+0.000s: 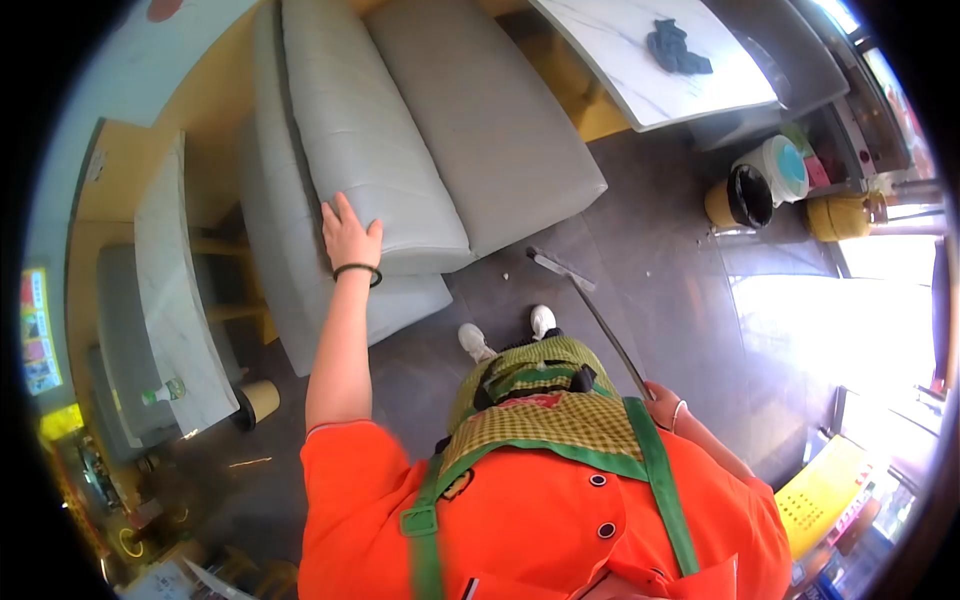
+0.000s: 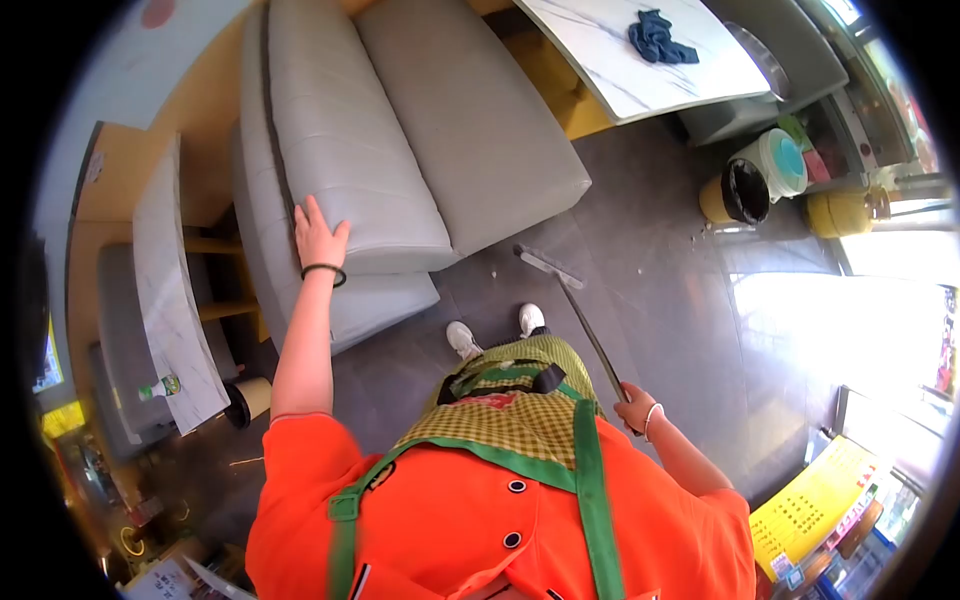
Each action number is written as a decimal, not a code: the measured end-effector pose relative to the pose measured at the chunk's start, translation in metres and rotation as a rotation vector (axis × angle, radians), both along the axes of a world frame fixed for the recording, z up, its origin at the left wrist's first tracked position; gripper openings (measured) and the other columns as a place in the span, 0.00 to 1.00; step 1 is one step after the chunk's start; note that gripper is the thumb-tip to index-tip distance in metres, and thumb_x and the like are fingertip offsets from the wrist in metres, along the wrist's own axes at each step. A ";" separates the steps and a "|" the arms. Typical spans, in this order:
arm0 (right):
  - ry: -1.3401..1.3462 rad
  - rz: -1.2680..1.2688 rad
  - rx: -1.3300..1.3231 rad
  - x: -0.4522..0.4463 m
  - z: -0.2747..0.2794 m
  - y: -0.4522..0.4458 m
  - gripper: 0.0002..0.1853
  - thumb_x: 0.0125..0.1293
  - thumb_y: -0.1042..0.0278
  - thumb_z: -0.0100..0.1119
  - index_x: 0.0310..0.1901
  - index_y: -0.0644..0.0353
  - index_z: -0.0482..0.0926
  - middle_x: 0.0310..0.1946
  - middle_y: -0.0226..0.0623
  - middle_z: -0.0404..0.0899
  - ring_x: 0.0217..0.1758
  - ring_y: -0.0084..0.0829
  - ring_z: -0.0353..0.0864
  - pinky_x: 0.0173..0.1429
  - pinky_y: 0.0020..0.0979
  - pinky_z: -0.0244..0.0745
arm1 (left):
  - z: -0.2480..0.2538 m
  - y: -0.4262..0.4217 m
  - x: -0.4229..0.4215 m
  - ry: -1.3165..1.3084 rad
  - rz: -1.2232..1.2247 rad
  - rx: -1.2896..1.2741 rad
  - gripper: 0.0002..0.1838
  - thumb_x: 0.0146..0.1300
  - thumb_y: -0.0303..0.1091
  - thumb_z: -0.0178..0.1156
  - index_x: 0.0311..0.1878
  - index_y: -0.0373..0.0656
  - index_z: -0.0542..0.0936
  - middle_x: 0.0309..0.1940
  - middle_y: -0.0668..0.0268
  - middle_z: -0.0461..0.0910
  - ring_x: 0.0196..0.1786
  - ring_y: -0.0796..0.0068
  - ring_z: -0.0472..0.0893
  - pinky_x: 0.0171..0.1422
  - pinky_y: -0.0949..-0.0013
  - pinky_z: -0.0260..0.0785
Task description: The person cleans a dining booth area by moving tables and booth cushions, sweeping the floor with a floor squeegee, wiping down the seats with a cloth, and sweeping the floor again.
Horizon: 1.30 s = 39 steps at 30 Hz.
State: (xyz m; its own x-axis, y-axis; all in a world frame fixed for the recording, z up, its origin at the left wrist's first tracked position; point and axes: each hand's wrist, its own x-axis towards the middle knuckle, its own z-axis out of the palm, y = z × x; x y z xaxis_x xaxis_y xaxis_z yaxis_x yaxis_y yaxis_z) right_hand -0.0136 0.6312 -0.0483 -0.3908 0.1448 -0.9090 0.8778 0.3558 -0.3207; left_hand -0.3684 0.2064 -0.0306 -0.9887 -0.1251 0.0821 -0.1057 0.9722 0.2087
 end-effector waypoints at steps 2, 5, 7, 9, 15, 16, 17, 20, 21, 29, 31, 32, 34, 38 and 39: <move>-0.084 0.042 -0.008 -0.015 0.020 0.001 0.30 0.48 0.70 0.49 0.56 0.62 0.57 0.15 0.34 0.68 0.11 0.24 0.66 0.15 0.27 0.62 | -0.001 0.002 0.007 0.025 -0.010 -0.002 0.40 0.45 0.41 0.58 0.60 0.42 0.51 0.58 0.46 0.50 0.57 0.49 0.57 0.60 0.60 0.53; -0.098 0.129 -0.008 -0.042 0.024 -0.013 0.29 0.48 0.70 0.47 0.55 0.61 0.58 0.16 0.35 0.68 0.11 0.24 0.66 0.15 0.28 0.62 | 0.006 0.009 0.007 0.027 -0.004 -0.002 0.41 0.44 0.43 0.60 0.60 0.43 0.51 0.58 0.45 0.50 0.57 0.49 0.57 0.59 0.59 0.53; -0.026 0.336 0.037 -0.056 -0.004 -0.027 0.27 0.49 0.71 0.46 0.54 0.61 0.58 0.29 0.45 0.73 0.27 0.39 0.74 0.28 0.34 0.69 | 0.011 0.006 0.003 -0.014 0.003 -0.003 0.43 0.42 0.45 0.60 0.60 0.44 0.51 0.59 0.44 0.47 0.59 0.51 0.55 0.60 0.61 0.51; 0.139 0.547 0.139 -0.069 -0.066 -0.045 0.26 0.51 0.70 0.45 0.55 0.57 0.57 0.33 0.49 0.74 0.34 0.43 0.76 0.33 0.37 0.70 | 0.021 0.002 -0.004 -0.111 0.010 0.209 0.46 0.40 0.48 0.62 0.61 0.46 0.50 0.60 0.45 0.43 0.60 0.52 0.54 0.60 0.61 0.53; -0.243 0.804 0.269 -0.082 -0.122 -0.108 0.34 0.56 0.68 0.43 0.62 0.47 0.39 0.38 0.49 0.73 0.43 0.44 0.73 0.41 0.41 0.68 | 0.016 -0.004 -0.006 -0.115 -0.005 0.176 0.45 0.41 0.48 0.59 0.62 0.51 0.47 0.61 0.46 0.41 0.53 0.48 0.64 0.54 0.61 0.61; -0.302 0.854 0.254 -0.061 -0.120 -0.107 0.35 0.56 0.67 0.43 0.62 0.47 0.36 0.37 0.48 0.74 0.42 0.43 0.74 0.41 0.41 0.69 | 0.017 -0.003 -0.002 -0.109 -0.009 0.148 0.43 0.43 0.47 0.57 0.62 0.52 0.47 0.61 0.46 0.42 0.50 0.47 0.67 0.53 0.61 0.62; -0.345 0.828 0.255 -0.040 -0.111 -0.102 0.35 0.57 0.66 0.42 0.62 0.47 0.36 0.37 0.48 0.74 0.42 0.43 0.74 0.41 0.41 0.69 | 0.018 -0.004 0.000 -0.113 -0.013 0.153 0.43 0.43 0.47 0.57 0.62 0.52 0.47 0.61 0.46 0.42 0.50 0.47 0.67 0.53 0.61 0.62; -0.468 0.913 0.323 0.013 -0.080 -0.090 0.41 0.52 0.74 0.48 0.62 0.43 0.35 0.39 0.47 0.74 0.41 0.41 0.75 0.40 0.39 0.70 | 0.016 -0.006 0.004 -0.126 -0.003 0.191 0.41 0.45 0.45 0.55 0.62 0.52 0.47 0.60 0.46 0.43 0.49 0.46 0.67 0.53 0.61 0.62; -0.474 0.930 0.280 0.024 -0.070 -0.081 0.38 0.54 0.71 0.46 0.62 0.44 0.37 0.37 0.47 0.74 0.40 0.42 0.75 0.40 0.39 0.70 | 0.016 -0.006 0.007 -0.118 0.002 0.198 0.41 0.45 0.45 0.55 0.62 0.52 0.47 0.60 0.46 0.43 0.49 0.46 0.67 0.53 0.61 0.62; -0.277 0.770 0.222 0.052 -0.020 -0.048 0.27 0.58 0.64 0.40 0.60 0.46 0.49 0.35 0.50 0.74 0.39 0.47 0.73 0.41 0.41 0.68 | 0.016 -0.002 0.051 -0.049 -0.042 0.251 0.41 0.46 0.42 0.57 0.61 0.47 0.48 0.59 0.43 0.46 0.57 0.46 0.58 0.57 0.60 0.56; -0.284 0.807 0.158 0.038 -0.036 -0.035 0.28 0.57 0.63 0.40 0.60 0.46 0.48 0.38 0.50 0.73 0.42 0.47 0.72 0.43 0.41 0.67 | 0.018 0.002 0.057 -0.010 -0.036 0.223 0.40 0.45 0.42 0.58 0.61 0.47 0.50 0.59 0.45 0.47 0.57 0.46 0.58 0.57 0.60 0.56; -0.236 0.829 0.180 0.024 -0.042 -0.035 0.27 0.57 0.64 0.40 0.60 0.47 0.49 0.40 0.50 0.72 0.42 0.48 0.72 0.43 0.41 0.67 | 0.017 0.004 0.055 0.044 -0.040 0.188 0.40 0.45 0.42 0.58 0.61 0.48 0.50 0.59 0.45 0.48 0.56 0.46 0.58 0.57 0.59 0.57; -0.159 0.864 0.203 -0.012 -0.061 -0.040 0.27 0.56 0.64 0.40 0.59 0.48 0.50 0.41 0.50 0.71 0.42 0.48 0.72 0.43 0.42 0.68 | 0.020 0.009 0.054 0.031 0.012 0.182 0.40 0.44 0.42 0.59 0.61 0.49 0.52 0.59 0.47 0.48 0.56 0.48 0.60 0.55 0.59 0.58; -0.181 0.730 -0.015 -0.088 -0.070 -0.082 0.31 0.50 0.71 0.42 0.59 0.51 0.50 0.37 0.50 0.73 0.33 0.41 0.77 0.31 0.38 0.72 | 0.027 0.013 0.053 0.004 0.065 0.197 0.41 0.44 0.45 0.59 0.61 0.51 0.51 0.59 0.48 0.47 0.56 0.49 0.60 0.55 0.59 0.59; -0.180 0.644 -0.073 -0.095 -0.088 -0.087 0.33 0.48 0.72 0.45 0.59 0.51 0.50 0.34 0.48 0.74 0.28 0.38 0.76 0.27 0.36 0.71 | 0.026 0.015 0.052 0.016 0.068 0.193 0.41 0.44 0.45 0.59 0.61 0.51 0.51 0.59 0.48 0.47 0.56 0.49 0.60 0.55 0.59 0.59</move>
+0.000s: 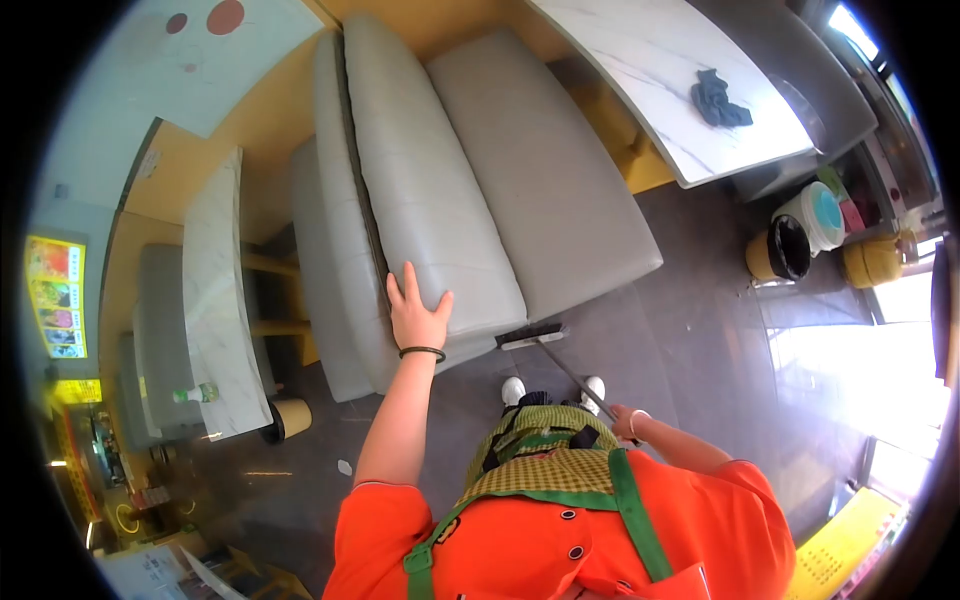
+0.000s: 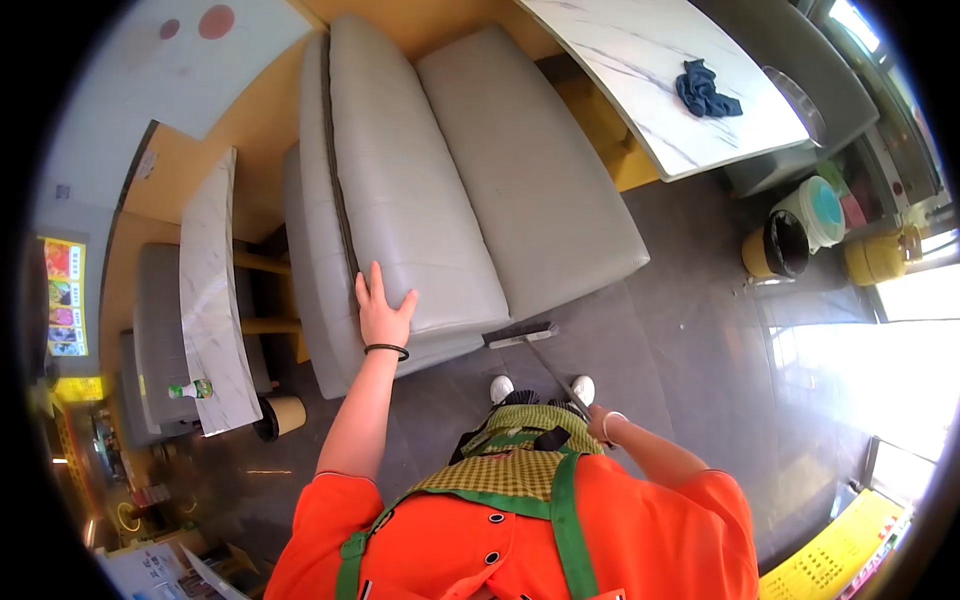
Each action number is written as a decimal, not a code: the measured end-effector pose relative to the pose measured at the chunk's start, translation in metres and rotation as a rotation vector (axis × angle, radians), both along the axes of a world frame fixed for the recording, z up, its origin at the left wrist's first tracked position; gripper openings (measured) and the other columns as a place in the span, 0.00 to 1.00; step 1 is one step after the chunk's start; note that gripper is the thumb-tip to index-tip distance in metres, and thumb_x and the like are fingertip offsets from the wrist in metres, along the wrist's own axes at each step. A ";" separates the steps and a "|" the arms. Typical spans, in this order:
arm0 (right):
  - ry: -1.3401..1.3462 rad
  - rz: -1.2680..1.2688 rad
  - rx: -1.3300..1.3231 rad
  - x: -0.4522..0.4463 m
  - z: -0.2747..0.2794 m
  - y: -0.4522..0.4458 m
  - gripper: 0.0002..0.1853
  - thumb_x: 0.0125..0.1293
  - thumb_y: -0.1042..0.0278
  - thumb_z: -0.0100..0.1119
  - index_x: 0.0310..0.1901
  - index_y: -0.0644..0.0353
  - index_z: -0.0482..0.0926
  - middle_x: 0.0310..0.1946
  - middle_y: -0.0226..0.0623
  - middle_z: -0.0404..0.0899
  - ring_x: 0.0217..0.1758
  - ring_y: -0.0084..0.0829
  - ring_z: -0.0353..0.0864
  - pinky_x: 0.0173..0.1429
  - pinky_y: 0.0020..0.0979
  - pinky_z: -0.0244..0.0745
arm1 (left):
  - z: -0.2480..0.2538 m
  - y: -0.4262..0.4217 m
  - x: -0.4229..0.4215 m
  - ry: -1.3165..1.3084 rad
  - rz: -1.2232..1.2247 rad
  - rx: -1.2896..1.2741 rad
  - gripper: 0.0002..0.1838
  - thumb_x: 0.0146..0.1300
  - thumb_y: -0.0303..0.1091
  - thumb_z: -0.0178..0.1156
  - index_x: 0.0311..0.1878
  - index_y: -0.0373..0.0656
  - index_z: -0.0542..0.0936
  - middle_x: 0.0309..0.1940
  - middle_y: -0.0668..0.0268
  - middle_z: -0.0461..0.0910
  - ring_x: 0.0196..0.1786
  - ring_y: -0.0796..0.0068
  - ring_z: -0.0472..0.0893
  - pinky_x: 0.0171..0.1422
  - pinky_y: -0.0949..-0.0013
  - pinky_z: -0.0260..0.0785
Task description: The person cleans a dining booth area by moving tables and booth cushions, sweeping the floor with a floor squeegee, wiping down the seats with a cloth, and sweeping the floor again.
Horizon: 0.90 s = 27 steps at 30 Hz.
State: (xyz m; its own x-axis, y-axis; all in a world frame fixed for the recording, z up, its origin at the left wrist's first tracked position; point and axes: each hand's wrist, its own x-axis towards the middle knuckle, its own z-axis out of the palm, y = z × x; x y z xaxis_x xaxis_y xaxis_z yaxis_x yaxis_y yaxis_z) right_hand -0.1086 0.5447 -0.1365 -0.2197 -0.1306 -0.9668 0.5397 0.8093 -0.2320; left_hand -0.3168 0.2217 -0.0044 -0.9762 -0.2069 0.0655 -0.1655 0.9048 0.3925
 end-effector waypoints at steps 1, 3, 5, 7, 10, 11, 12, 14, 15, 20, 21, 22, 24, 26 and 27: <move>-0.020 -0.087 -0.044 -0.009 -0.022 -0.009 0.35 0.46 0.72 0.47 0.60 0.52 0.50 0.31 0.47 0.74 0.23 0.34 0.76 0.23 0.33 0.71 | -0.002 -0.001 -0.001 0.018 0.001 0.016 0.41 0.43 0.45 0.60 0.61 0.52 0.51 0.59 0.47 0.48 0.55 0.49 0.61 0.53 0.59 0.61; -0.034 -0.100 -0.007 -0.024 -0.037 -0.028 0.37 0.46 0.72 0.47 0.61 0.52 0.48 0.26 0.45 0.73 0.17 0.31 0.73 0.19 0.32 0.68 | 0.000 -0.003 -0.004 -0.003 0.009 0.047 0.45 0.41 0.46 0.62 0.61 0.50 0.50 0.59 0.48 0.48 0.56 0.49 0.60 0.55 0.60 0.60; -0.055 -0.048 0.008 -0.032 -0.043 -0.037 0.37 0.46 0.72 0.47 0.61 0.52 0.47 0.25 0.44 0.73 0.17 0.31 0.73 0.18 0.32 0.68 | -0.020 -0.022 -0.018 0.030 0.051 0.208 0.46 0.41 0.47 0.62 0.61 0.47 0.49 0.59 0.48 0.48 0.57 0.50 0.60 0.56 0.61 0.58; -0.095 -0.024 0.040 -0.028 -0.060 -0.043 0.34 0.47 0.71 0.47 0.60 0.53 0.51 0.23 0.42 0.73 0.16 0.30 0.71 0.18 0.32 0.67 | -0.015 -0.028 -0.025 -0.053 0.074 0.487 0.49 0.40 0.48 0.62 0.62 0.41 0.46 0.58 0.47 0.52 0.58 0.53 0.58 0.60 0.63 0.53; -0.005 -0.089 -0.041 -0.005 -0.072 -0.030 0.30 0.48 0.70 0.48 0.57 0.56 0.56 0.22 0.40 0.72 0.16 0.29 0.71 0.18 0.32 0.67 | -0.010 -0.026 -0.018 -0.098 0.143 0.443 0.48 0.41 0.47 0.61 0.62 0.41 0.46 0.56 0.46 0.55 0.57 0.53 0.60 0.58 0.62 0.55; 0.059 -0.100 -0.022 0.007 -0.071 -0.025 0.26 0.48 0.70 0.49 0.53 0.58 0.61 0.22 0.40 0.72 0.16 0.28 0.70 0.19 0.32 0.67 | -0.008 -0.028 -0.011 -0.104 0.146 0.441 0.48 0.41 0.47 0.61 0.62 0.41 0.46 0.56 0.46 0.55 0.57 0.53 0.60 0.58 0.62 0.55; 0.051 -0.098 -0.024 0.023 -0.072 -0.020 0.26 0.48 0.70 0.49 0.53 0.58 0.61 0.22 0.40 0.72 0.16 0.28 0.70 0.19 0.32 0.67 | -0.007 -0.028 -0.006 -0.119 0.139 0.452 0.47 0.42 0.46 0.61 0.61 0.41 0.46 0.55 0.45 0.56 0.56 0.52 0.61 0.58 0.62 0.56; 0.118 -0.073 -0.057 0.040 -0.073 -0.005 0.26 0.46 0.70 0.50 0.51 0.60 0.62 0.23 0.42 0.73 0.18 0.30 0.73 0.21 0.31 0.68 | -0.005 -0.021 -0.003 -0.112 0.124 0.474 0.47 0.42 0.46 0.60 0.61 0.41 0.46 0.54 0.45 0.57 0.55 0.51 0.62 0.57 0.62 0.56; 0.120 -0.075 -0.055 0.049 -0.072 -0.001 0.26 0.46 0.70 0.50 0.51 0.60 0.62 0.23 0.42 0.73 0.18 0.30 0.73 0.21 0.31 0.68 | -0.008 -0.018 0.007 -0.100 0.120 0.469 0.46 0.43 0.46 0.60 0.61 0.40 0.46 0.53 0.44 0.57 0.54 0.51 0.63 0.56 0.62 0.57; 0.143 -0.040 0.071 0.061 -0.051 0.021 0.22 0.45 0.68 0.49 0.46 0.62 0.66 0.29 0.46 0.75 0.27 0.37 0.77 0.32 0.35 0.72 | -0.016 0.000 0.069 0.002 0.109 0.432 0.45 0.44 0.46 0.60 0.60 0.35 0.47 0.50 0.42 0.59 0.52 0.48 0.63 0.55 0.61 0.57; 0.074 -0.060 0.095 0.053 -0.037 0.018 0.21 0.44 0.69 0.49 0.45 0.62 0.67 0.26 0.44 0.75 0.24 0.34 0.76 0.28 0.34 0.72 | -0.012 -0.001 0.072 0.001 0.110 0.430 0.45 0.44 0.46 0.60 0.60 0.35 0.47 0.50 0.42 0.59 0.52 0.48 0.63 0.55 0.61 0.57; 0.074 -0.064 0.090 0.046 -0.027 0.023 0.21 0.44 0.69 0.49 0.45 0.62 0.67 0.26 0.44 0.75 0.24 0.34 0.76 0.28 0.34 0.72 | -0.008 0.002 0.072 -0.019 0.133 0.433 0.45 0.44 0.46 0.59 0.60 0.35 0.48 0.51 0.43 0.58 0.52 0.49 0.63 0.55 0.61 0.57; 0.022 -0.077 0.079 0.039 -0.016 0.027 0.23 0.46 0.65 0.53 0.45 0.64 0.66 0.28 0.43 0.75 0.29 0.35 0.76 0.33 0.35 0.71 | -0.004 0.003 0.070 -0.038 0.129 0.429 0.44 0.45 0.46 0.59 0.59 0.35 0.48 0.51 0.43 0.58 0.52 0.49 0.63 0.55 0.61 0.57; 0.021 -0.133 0.064 0.046 -0.027 0.035 0.22 0.46 0.65 0.53 0.45 0.64 0.66 0.28 0.41 0.75 0.29 0.34 0.76 0.33 0.35 0.71 | -0.006 0.000 0.067 -0.011 0.101 0.361 0.43 0.45 0.45 0.59 0.59 0.33 0.49 0.51 0.43 0.58 0.52 0.49 0.63 0.55 0.61 0.57; 0.040 -0.161 0.040 0.049 -0.027 0.037 0.22 0.46 0.68 0.50 0.46 0.63 0.66 0.25 0.41 0.75 0.24 0.32 0.75 0.28 0.34 0.70 | -0.005 0.000 0.066 0.009 0.101 0.355 0.43 0.45 0.44 0.60 0.58 0.33 0.49 0.50 0.43 0.58 0.52 0.49 0.63 0.55 0.61 0.57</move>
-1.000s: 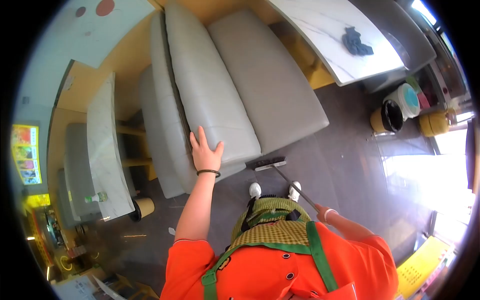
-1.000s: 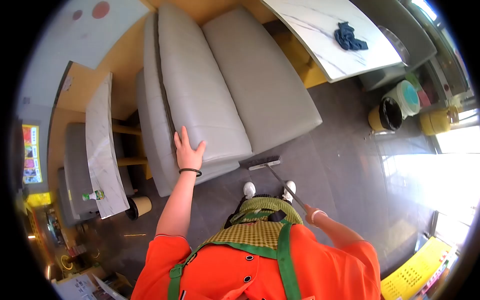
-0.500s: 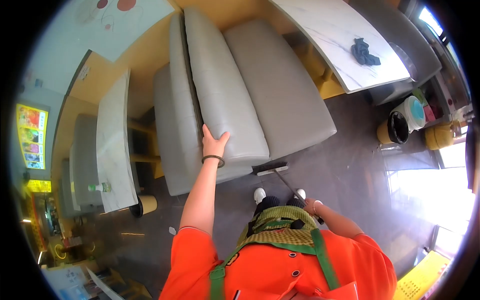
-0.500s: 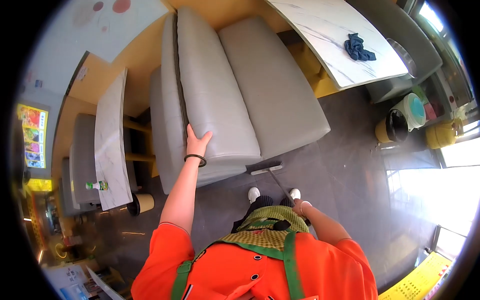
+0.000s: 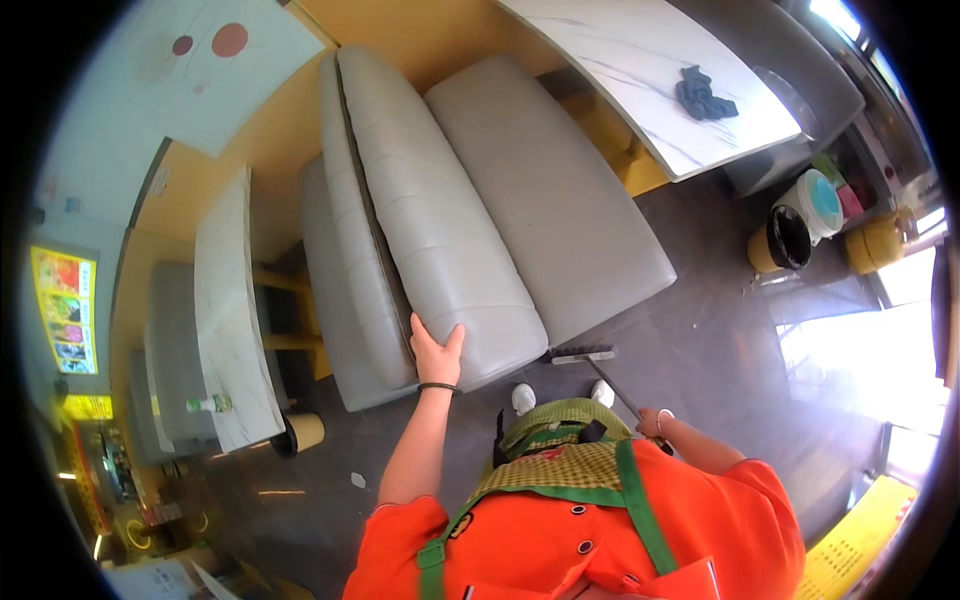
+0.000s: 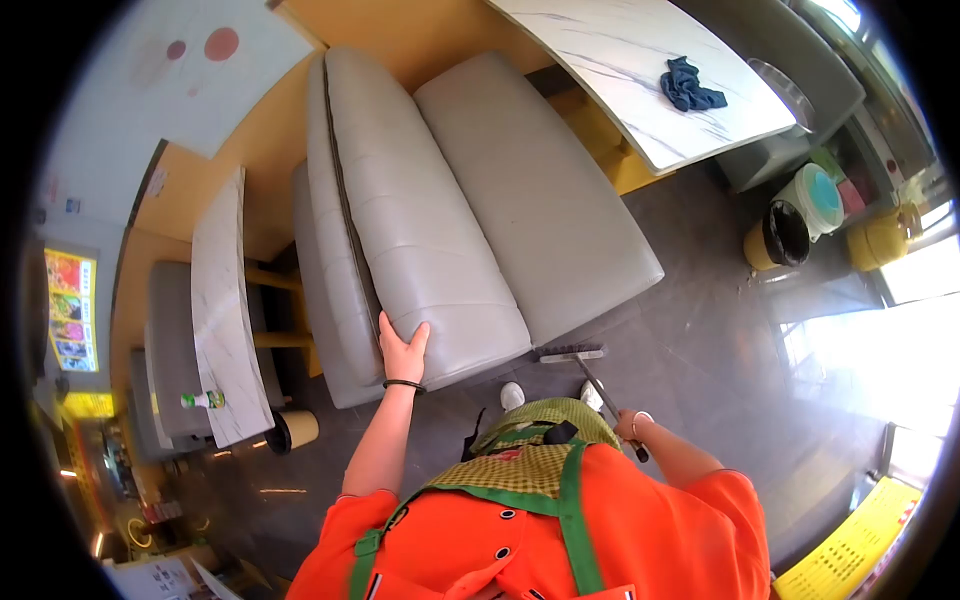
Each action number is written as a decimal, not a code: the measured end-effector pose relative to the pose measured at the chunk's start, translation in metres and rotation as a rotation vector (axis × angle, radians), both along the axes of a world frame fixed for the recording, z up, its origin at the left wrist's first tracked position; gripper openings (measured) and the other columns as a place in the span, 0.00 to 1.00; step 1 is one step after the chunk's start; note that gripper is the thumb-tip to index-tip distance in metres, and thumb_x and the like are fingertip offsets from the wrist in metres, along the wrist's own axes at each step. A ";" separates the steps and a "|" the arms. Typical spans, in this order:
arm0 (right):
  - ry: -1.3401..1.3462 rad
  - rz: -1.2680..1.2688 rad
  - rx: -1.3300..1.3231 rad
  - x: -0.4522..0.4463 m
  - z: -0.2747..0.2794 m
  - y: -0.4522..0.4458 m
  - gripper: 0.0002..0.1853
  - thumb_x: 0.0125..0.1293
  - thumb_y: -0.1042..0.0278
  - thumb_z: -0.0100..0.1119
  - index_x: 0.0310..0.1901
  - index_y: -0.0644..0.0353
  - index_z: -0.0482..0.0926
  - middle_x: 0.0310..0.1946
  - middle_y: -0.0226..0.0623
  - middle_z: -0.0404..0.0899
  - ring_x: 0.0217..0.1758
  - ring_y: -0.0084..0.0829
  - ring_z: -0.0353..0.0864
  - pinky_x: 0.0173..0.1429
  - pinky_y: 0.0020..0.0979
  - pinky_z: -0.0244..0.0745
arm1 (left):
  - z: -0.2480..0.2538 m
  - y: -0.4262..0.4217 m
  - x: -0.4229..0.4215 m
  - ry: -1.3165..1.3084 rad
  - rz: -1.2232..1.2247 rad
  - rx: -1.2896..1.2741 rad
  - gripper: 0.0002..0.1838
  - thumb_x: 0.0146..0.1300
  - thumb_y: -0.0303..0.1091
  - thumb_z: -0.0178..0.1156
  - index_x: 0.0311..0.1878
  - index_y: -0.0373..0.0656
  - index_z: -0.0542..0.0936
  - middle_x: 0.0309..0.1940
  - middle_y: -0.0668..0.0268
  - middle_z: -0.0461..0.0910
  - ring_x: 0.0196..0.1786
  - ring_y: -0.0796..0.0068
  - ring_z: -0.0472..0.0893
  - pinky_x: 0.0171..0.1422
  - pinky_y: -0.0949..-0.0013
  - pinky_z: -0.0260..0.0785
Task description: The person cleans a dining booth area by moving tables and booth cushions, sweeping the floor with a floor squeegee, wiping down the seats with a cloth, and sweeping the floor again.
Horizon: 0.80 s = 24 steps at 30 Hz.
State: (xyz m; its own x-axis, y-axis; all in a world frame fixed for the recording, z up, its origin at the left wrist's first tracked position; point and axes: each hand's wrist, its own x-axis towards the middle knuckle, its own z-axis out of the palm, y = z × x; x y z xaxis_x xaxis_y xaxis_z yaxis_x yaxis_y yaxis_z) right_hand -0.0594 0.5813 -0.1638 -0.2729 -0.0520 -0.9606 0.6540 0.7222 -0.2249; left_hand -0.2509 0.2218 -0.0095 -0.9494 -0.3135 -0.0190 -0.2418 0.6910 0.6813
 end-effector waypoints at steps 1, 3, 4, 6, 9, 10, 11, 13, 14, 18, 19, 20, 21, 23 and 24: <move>0.027 -0.019 -0.019 -0.001 -0.001 -0.001 0.21 0.45 0.70 0.47 0.46 0.62 0.65 0.22 0.40 0.74 0.19 0.31 0.74 0.22 0.34 0.70 | -0.001 -0.004 -0.005 0.004 -0.010 -0.004 0.43 0.45 0.44 0.60 0.58 0.33 0.49 0.50 0.43 0.58 0.52 0.49 0.63 0.55 0.61 0.57; 0.063 0.036 0.002 0.012 -0.006 0.000 0.20 0.45 0.70 0.48 0.44 0.62 0.67 0.22 0.41 0.74 0.19 0.31 0.74 0.22 0.33 0.70 | -0.007 -0.015 -0.006 0.014 -0.027 -0.070 0.43 0.45 0.44 0.60 0.58 0.32 0.50 0.50 0.42 0.58 0.52 0.49 0.62 0.55 0.61 0.57; 0.216 0.136 0.006 0.021 -0.016 0.001 0.20 0.45 0.69 0.48 0.43 0.63 0.67 0.22 0.42 0.74 0.19 0.31 0.74 0.23 0.33 0.70 | -0.002 -0.018 -0.008 -0.005 -0.034 -0.055 0.43 0.46 0.44 0.59 0.58 0.32 0.49 0.51 0.41 0.57 0.53 0.48 0.62 0.56 0.62 0.56; 0.128 0.107 0.022 0.018 0.009 -0.003 0.22 0.42 0.64 0.53 0.42 0.63 0.68 0.30 0.47 0.75 0.33 0.40 0.75 0.35 0.35 0.69 | 0.003 -0.023 -0.012 -0.020 -0.021 -0.039 0.43 0.47 0.44 0.59 0.59 0.32 0.48 0.51 0.41 0.57 0.53 0.48 0.61 0.56 0.62 0.56; -0.017 -0.059 0.040 0.018 0.030 -0.008 0.22 0.41 0.62 0.53 0.40 0.63 0.69 0.31 0.48 0.75 0.35 0.42 0.75 0.36 0.36 0.68 | 0.002 -0.024 -0.011 -0.043 -0.047 -0.038 0.42 0.49 0.44 0.58 0.59 0.32 0.46 0.52 0.40 0.56 0.54 0.47 0.60 0.57 0.63 0.56; -0.016 -0.063 0.047 0.025 0.031 -0.004 0.22 0.41 0.62 0.53 0.40 0.63 0.69 0.31 0.48 0.75 0.35 0.42 0.75 0.36 0.36 0.68 | -0.001 -0.023 -0.007 0.012 -0.036 -0.068 0.40 0.49 0.43 0.57 0.59 0.33 0.49 0.52 0.41 0.56 0.55 0.47 0.59 0.58 0.61 0.54; 0.077 -0.004 0.047 0.035 0.030 0.002 0.22 0.41 0.60 0.53 0.40 0.63 0.69 0.31 0.48 0.75 0.35 0.41 0.75 0.37 0.36 0.68 | -0.002 -0.020 -0.003 0.071 -0.019 -0.098 0.37 0.49 0.42 0.56 0.59 0.35 0.52 0.53 0.42 0.56 0.57 0.48 0.58 0.59 0.60 0.53; 0.149 0.101 0.074 0.037 0.028 0.010 0.23 0.42 0.63 0.53 0.43 0.60 0.69 0.33 0.47 0.75 0.34 0.39 0.76 0.39 0.34 0.70 | 0.018 -0.008 0.009 0.175 -0.177 -0.420 0.33 0.49 0.41 0.56 0.57 0.36 0.57 0.53 0.44 0.56 0.58 0.49 0.57 0.59 0.58 0.52; 0.163 0.100 0.096 0.045 0.020 0.015 0.24 0.41 0.61 0.54 0.43 0.60 0.69 0.35 0.47 0.74 0.38 0.40 0.75 0.41 0.34 0.69 | 0.030 0.000 0.019 0.255 -0.333 -0.749 0.30 0.49 0.39 0.55 0.55 0.37 0.61 0.54 0.46 0.57 0.59 0.50 0.56 0.60 0.56 0.50; 0.217 0.092 0.119 0.081 -0.033 0.036 0.29 0.39 0.54 0.57 0.46 0.56 0.69 0.34 0.42 0.75 0.40 0.39 0.74 0.43 0.34 0.67 | 0.029 0.028 0.030 0.226 -0.556 -0.677 0.20 0.48 0.40 0.54 0.45 0.44 0.71 0.53 0.61 0.63 0.59 0.55 0.57 0.58 0.45 0.48; 0.261 0.107 0.124 0.085 -0.048 0.040 0.28 0.38 0.52 0.59 0.44 0.56 0.70 0.33 0.41 0.76 0.40 0.39 0.74 0.43 0.34 0.67 | 0.015 0.023 0.025 0.238 -0.571 -0.743 0.17 0.48 0.41 0.54 0.42 0.45 0.72 0.52 0.63 0.64 0.59 0.57 0.58 0.57 0.44 0.48; 0.289 0.194 0.140 0.080 -0.076 0.048 0.26 0.39 0.53 0.58 0.42 0.57 0.71 0.33 0.41 0.76 0.39 0.39 0.74 0.42 0.34 0.67 | 0.007 0.018 0.021 0.239 -0.589 -0.807 0.15 0.48 0.41 0.54 0.39 0.45 0.74 0.51 0.65 0.66 0.58 0.58 0.59 0.56 0.44 0.49; 0.287 0.286 0.143 0.098 -0.092 0.047 0.25 0.40 0.53 0.58 0.41 0.58 0.72 0.33 0.40 0.76 0.39 0.39 0.74 0.42 0.35 0.67 | 0.009 0.014 0.022 0.214 -0.614 -0.805 0.15 0.48 0.41 0.54 0.39 0.45 0.74 0.51 0.65 0.66 0.58 0.58 0.59 0.56 0.44 0.49; 0.143 -0.014 0.050 0.053 0.012 0.025 0.22 0.42 0.55 0.58 0.37 0.60 0.72 0.29 0.41 0.76 0.34 0.36 0.75 0.38 0.34 0.67 | 0.011 0.013 0.017 0.274 -0.590 -0.828 0.13 0.47 0.41 0.55 0.35 0.45 0.75 0.48 0.67 0.68 0.56 0.58 0.60 0.55 0.45 0.51; 0.174 0.005 0.007 0.050 -0.002 0.032 0.20 0.43 0.58 0.55 0.38 0.61 0.72 0.25 0.40 0.76 0.29 0.34 0.75 0.34 0.33 0.69 | 0.010 0.013 0.015 0.276 -0.580 -0.828 0.13 0.47 0.40 0.55 0.35 0.46 0.75 0.47 0.67 0.68 0.55 0.59 0.62 0.55 0.45 0.51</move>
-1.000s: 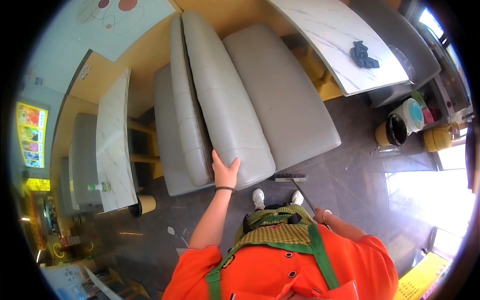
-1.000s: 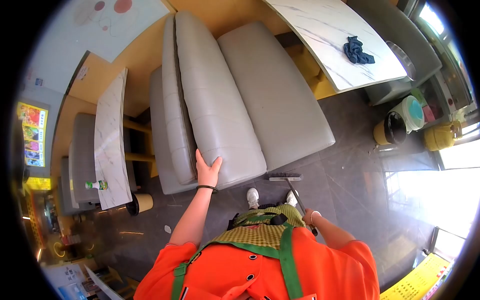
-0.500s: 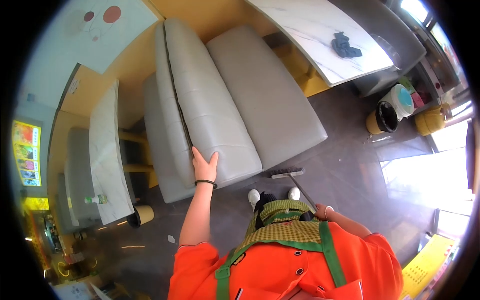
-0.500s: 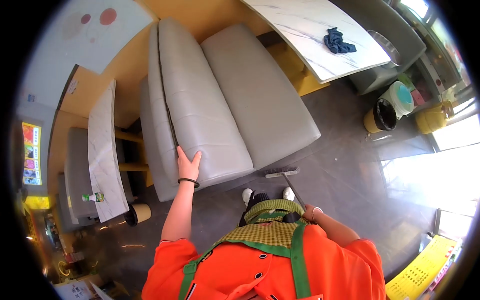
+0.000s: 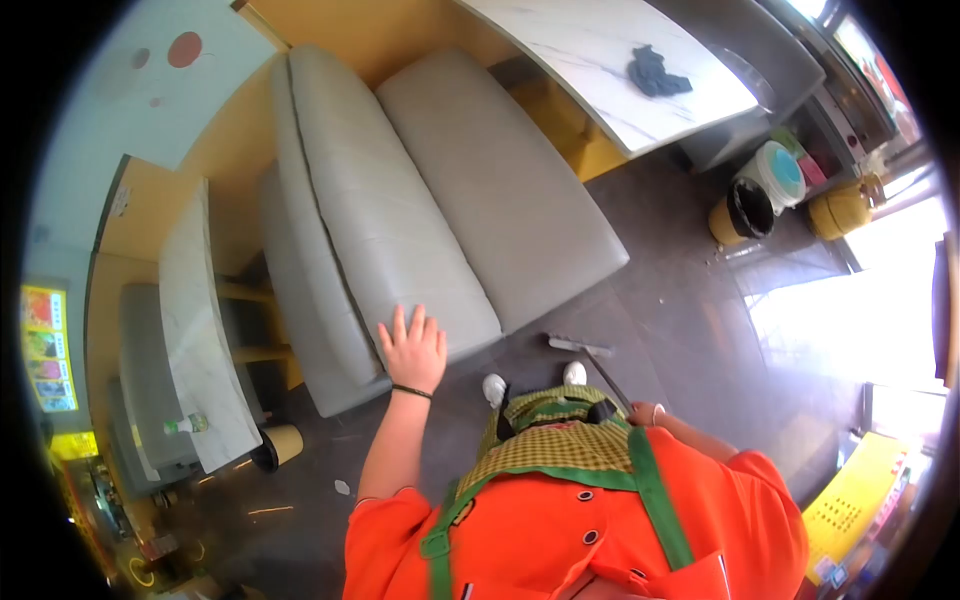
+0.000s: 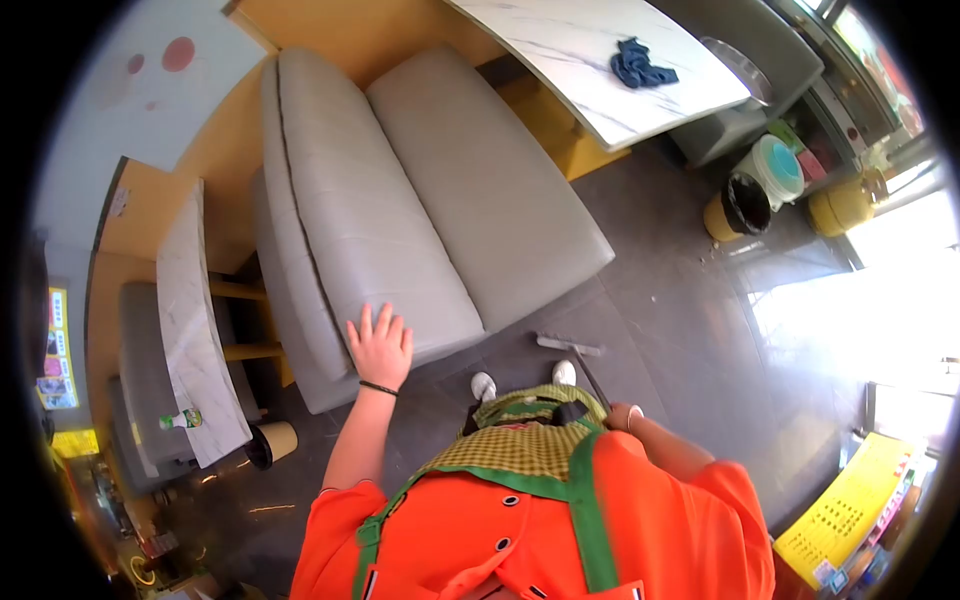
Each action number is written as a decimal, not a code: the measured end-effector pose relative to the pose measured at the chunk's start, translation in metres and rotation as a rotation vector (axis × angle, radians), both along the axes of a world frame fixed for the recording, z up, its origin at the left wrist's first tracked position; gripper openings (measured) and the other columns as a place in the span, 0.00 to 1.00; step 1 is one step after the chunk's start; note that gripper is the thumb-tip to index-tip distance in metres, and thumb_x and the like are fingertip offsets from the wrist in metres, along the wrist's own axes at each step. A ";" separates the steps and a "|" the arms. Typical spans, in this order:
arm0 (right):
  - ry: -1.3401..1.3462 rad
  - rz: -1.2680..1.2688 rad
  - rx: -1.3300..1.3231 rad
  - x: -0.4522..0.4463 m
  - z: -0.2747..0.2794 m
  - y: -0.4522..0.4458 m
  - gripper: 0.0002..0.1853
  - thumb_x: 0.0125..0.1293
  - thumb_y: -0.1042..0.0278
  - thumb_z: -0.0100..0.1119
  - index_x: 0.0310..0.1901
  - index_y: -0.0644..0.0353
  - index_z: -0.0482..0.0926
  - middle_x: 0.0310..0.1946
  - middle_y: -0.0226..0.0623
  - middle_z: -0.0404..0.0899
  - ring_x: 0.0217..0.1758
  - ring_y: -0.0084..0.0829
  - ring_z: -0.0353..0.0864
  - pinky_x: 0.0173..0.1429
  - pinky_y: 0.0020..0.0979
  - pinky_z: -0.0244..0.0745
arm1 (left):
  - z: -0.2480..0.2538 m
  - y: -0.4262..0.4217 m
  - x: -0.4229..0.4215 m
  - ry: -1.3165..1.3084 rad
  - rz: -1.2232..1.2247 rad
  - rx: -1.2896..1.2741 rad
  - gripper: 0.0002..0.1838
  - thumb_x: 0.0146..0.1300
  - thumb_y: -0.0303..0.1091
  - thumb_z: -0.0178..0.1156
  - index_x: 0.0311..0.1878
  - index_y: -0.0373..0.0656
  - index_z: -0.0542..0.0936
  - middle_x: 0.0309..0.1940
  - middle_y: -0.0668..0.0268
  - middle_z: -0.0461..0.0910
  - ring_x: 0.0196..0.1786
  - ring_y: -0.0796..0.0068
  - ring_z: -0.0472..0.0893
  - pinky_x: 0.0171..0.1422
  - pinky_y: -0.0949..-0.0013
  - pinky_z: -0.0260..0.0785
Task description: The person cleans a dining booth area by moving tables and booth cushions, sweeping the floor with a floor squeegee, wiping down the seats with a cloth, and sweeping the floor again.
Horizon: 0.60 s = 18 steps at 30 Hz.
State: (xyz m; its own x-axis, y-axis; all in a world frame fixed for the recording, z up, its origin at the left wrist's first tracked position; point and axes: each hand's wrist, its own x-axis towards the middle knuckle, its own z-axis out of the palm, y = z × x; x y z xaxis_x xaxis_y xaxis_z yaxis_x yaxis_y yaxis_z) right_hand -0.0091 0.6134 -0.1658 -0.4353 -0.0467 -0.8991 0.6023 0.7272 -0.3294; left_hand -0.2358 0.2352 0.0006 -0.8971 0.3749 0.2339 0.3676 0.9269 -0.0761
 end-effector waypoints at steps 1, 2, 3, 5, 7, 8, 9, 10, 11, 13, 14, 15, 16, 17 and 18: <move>0.024 0.016 -0.044 0.007 -0.013 0.003 0.18 0.44 0.62 0.52 0.38 0.62 0.71 0.21 0.38 0.75 0.24 0.33 0.75 0.30 0.31 0.70 | 0.001 -0.001 0.002 -0.021 -0.016 0.002 0.13 0.47 0.40 0.55 0.35 0.46 0.75 0.47 0.67 0.68 0.55 0.59 0.62 0.55 0.45 0.51; -0.050 -0.229 -0.100 0.000 0.018 -0.007 0.14 0.46 0.65 0.51 0.35 0.61 0.71 0.18 0.37 0.73 0.20 0.31 0.73 0.24 0.30 0.68 | 0.002 0.000 0.002 -0.017 0.011 0.000 0.12 0.47 0.40 0.55 0.34 0.46 0.75 0.47 0.67 0.68 0.55 0.59 0.62 0.55 0.45 0.51; -0.113 -0.480 -0.150 -0.013 0.048 -0.021 0.10 0.48 0.67 0.49 0.32 0.61 0.71 0.15 0.35 0.71 0.16 0.28 0.70 0.19 0.29 0.66 | 0.002 0.004 0.001 -0.005 0.032 0.005 0.12 0.47 0.40 0.55 0.34 0.46 0.75 0.47 0.68 0.69 0.55 0.60 0.62 0.55 0.46 0.51; -0.181 -0.718 -0.332 -0.003 0.034 -0.028 0.03 0.52 0.70 0.46 0.26 0.59 0.68 0.12 0.32 0.66 0.11 0.24 0.65 0.14 0.27 0.60 | 0.005 0.006 0.003 -0.009 0.045 -0.009 0.12 0.46 0.40 0.55 0.34 0.47 0.75 0.47 0.69 0.69 0.56 0.61 0.61 0.56 0.46 0.51; -0.442 -0.998 -0.506 -0.005 0.033 -0.041 0.07 0.54 0.69 0.47 0.21 0.58 0.66 0.11 0.31 0.65 0.11 0.25 0.64 0.13 0.27 0.60 | 0.001 0.005 0.006 0.003 0.043 -0.018 0.12 0.47 0.40 0.55 0.36 0.47 0.75 0.49 0.70 0.68 0.56 0.60 0.61 0.56 0.46 0.51; -0.492 -1.016 -0.573 -0.009 0.032 -0.048 0.08 0.55 0.69 0.46 0.20 0.58 0.65 0.11 0.30 0.64 0.11 0.23 0.64 0.13 0.26 0.59 | -0.001 0.007 0.006 0.035 0.029 -0.029 0.12 0.47 0.40 0.55 0.35 0.47 0.75 0.48 0.70 0.69 0.56 0.60 0.62 0.55 0.46 0.52; -0.548 -1.029 -0.647 -0.010 0.031 -0.055 0.09 0.55 0.69 0.45 0.19 0.57 0.64 0.10 0.28 0.63 0.11 0.22 0.63 0.13 0.24 0.58 | -0.002 0.007 0.007 0.064 0.017 -0.047 0.12 0.46 0.40 0.56 0.34 0.47 0.75 0.48 0.70 0.69 0.55 0.59 0.63 0.54 0.46 0.54; -0.564 -1.183 -0.641 -0.008 0.023 -0.058 0.10 0.56 0.69 0.45 0.18 0.56 0.63 0.10 0.27 0.63 0.10 0.20 0.62 0.12 0.22 0.57 | -0.003 0.007 0.008 0.075 0.010 -0.060 0.12 0.47 0.40 0.55 0.35 0.47 0.75 0.48 0.70 0.69 0.55 0.59 0.63 0.54 0.46 0.54; -0.575 -1.333 -0.635 -0.008 0.013 -0.059 0.11 0.56 0.69 0.45 0.17 0.56 0.62 0.10 0.26 0.62 0.10 0.18 0.61 0.12 0.21 0.55 | -0.004 0.009 0.009 0.072 -0.019 -0.069 0.12 0.47 0.40 0.55 0.35 0.47 0.75 0.48 0.70 0.69 0.55 0.59 0.63 0.54 0.46 0.54; -0.572 -1.408 -0.716 0.008 0.014 -0.054 0.12 0.57 0.69 0.43 0.17 0.54 0.60 0.11 0.23 0.59 0.09 0.15 0.56 0.12 0.18 0.52 | 0.000 0.008 0.010 0.065 -0.013 -0.095 0.11 0.48 0.40 0.55 0.35 0.47 0.75 0.48 0.70 0.69 0.55 0.58 0.63 0.54 0.46 0.54; -0.518 -1.424 -0.721 0.026 0.010 -0.050 0.11 0.58 0.69 0.42 0.18 0.54 0.60 0.11 0.22 0.59 0.09 0.14 0.56 0.12 0.17 0.50 | 0.000 0.006 0.010 0.049 -0.032 -0.106 0.11 0.48 0.40 0.55 0.35 0.47 0.75 0.48 0.70 0.69 0.55 0.58 0.63 0.54 0.46 0.54; -0.478 -1.490 -0.696 0.041 0.016 -0.045 0.11 0.58 0.69 0.42 0.18 0.54 0.60 0.12 0.23 0.59 0.09 0.13 0.55 0.11 0.16 0.48 | -0.001 0.005 0.009 0.049 -0.031 -0.101 0.12 0.48 0.40 0.54 0.36 0.47 0.75 0.48 0.70 0.69 0.56 0.58 0.63 0.54 0.46 0.53; -0.512 -1.633 -0.779 0.053 0.024 -0.039 0.12 0.58 0.69 0.41 0.18 0.53 0.59 0.11 0.23 0.59 0.09 0.14 0.55 0.11 0.16 0.48 | -0.004 0.006 0.010 0.053 -0.017 -0.090 0.12 0.49 0.40 0.53 0.36 0.48 0.76 0.49 0.71 0.69 0.56 0.59 0.62 0.55 0.46 0.52; -0.440 -1.711 -0.649 0.063 0.034 -0.039 0.13 0.58 0.69 0.42 0.17 0.53 0.58 0.11 0.22 0.57 0.08 0.15 0.55 0.10 0.17 0.49 | -0.005 0.006 0.014 0.039 -0.008 -0.092 0.12 0.49 0.40 0.53 0.36 0.48 0.76 0.49 0.71 0.69 0.56 0.59 0.62 0.55 0.46 0.52; -0.428 -1.615 -0.664 0.085 0.029 -0.038 0.11 0.58 0.69 0.43 0.19 0.54 0.59 0.10 0.23 0.58 0.08 0.15 0.55 0.10 0.18 0.50 | -0.005 0.005 0.014 0.055 -0.024 -0.097 0.12 0.49 0.40 0.53 0.36 0.48 0.76 0.49 0.71 0.69 0.56 0.58 0.62 0.55 0.46 0.52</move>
